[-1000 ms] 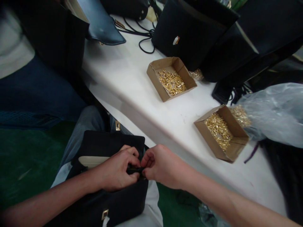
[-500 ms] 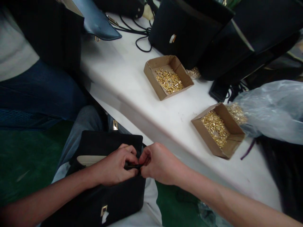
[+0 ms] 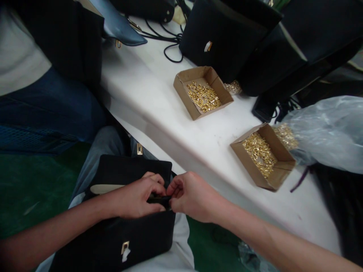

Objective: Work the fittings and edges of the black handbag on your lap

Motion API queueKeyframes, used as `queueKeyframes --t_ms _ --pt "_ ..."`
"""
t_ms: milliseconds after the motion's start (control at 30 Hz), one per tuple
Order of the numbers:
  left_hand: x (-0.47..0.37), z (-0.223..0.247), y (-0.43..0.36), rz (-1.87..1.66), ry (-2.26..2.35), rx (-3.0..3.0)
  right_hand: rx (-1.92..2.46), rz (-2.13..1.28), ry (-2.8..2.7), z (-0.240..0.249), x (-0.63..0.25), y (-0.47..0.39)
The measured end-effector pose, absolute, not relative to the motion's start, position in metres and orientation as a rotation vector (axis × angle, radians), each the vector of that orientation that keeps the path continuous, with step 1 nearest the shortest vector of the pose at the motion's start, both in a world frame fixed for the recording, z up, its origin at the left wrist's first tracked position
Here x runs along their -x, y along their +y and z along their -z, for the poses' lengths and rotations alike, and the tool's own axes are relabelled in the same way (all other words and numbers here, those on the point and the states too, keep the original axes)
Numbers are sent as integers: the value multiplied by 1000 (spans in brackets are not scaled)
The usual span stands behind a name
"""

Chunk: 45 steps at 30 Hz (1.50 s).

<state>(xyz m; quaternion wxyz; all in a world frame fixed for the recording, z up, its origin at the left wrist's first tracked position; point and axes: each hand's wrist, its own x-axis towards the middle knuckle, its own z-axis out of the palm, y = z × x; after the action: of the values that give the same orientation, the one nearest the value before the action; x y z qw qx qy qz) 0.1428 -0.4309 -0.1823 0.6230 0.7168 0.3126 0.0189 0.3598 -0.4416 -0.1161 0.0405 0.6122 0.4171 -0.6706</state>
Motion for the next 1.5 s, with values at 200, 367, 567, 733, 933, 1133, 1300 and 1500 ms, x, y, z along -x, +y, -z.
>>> queueKeyframes --t_ms 200,367,567,733,933,1133,1300,1500 --pt "-140 181 -431 -41 705 -1708 -1830 2072 1303 122 -369 -442" --pt "-139 182 -429 -73 691 -1673 -1818 2111 1350 119 -370 -442" --pt "-139 182 -435 -205 674 -1719 -1715 2147 1274 108 -365 -432" --pt "-139 188 -432 -226 627 -1772 -1632 1922 1576 100 -362 -427" --pt "-142 202 -427 -174 625 -1823 -972 1204 2430 92 -360 -415" --pt "-140 207 -422 -117 626 -1800 -601 940 2575 86 -359 -409" --pt "-142 201 -423 -135 652 -1681 -631 1123 2609 94 -373 -418" --pt "-150 196 -432 -171 784 -1650 -1034 1506 2407 107 -376 -426"
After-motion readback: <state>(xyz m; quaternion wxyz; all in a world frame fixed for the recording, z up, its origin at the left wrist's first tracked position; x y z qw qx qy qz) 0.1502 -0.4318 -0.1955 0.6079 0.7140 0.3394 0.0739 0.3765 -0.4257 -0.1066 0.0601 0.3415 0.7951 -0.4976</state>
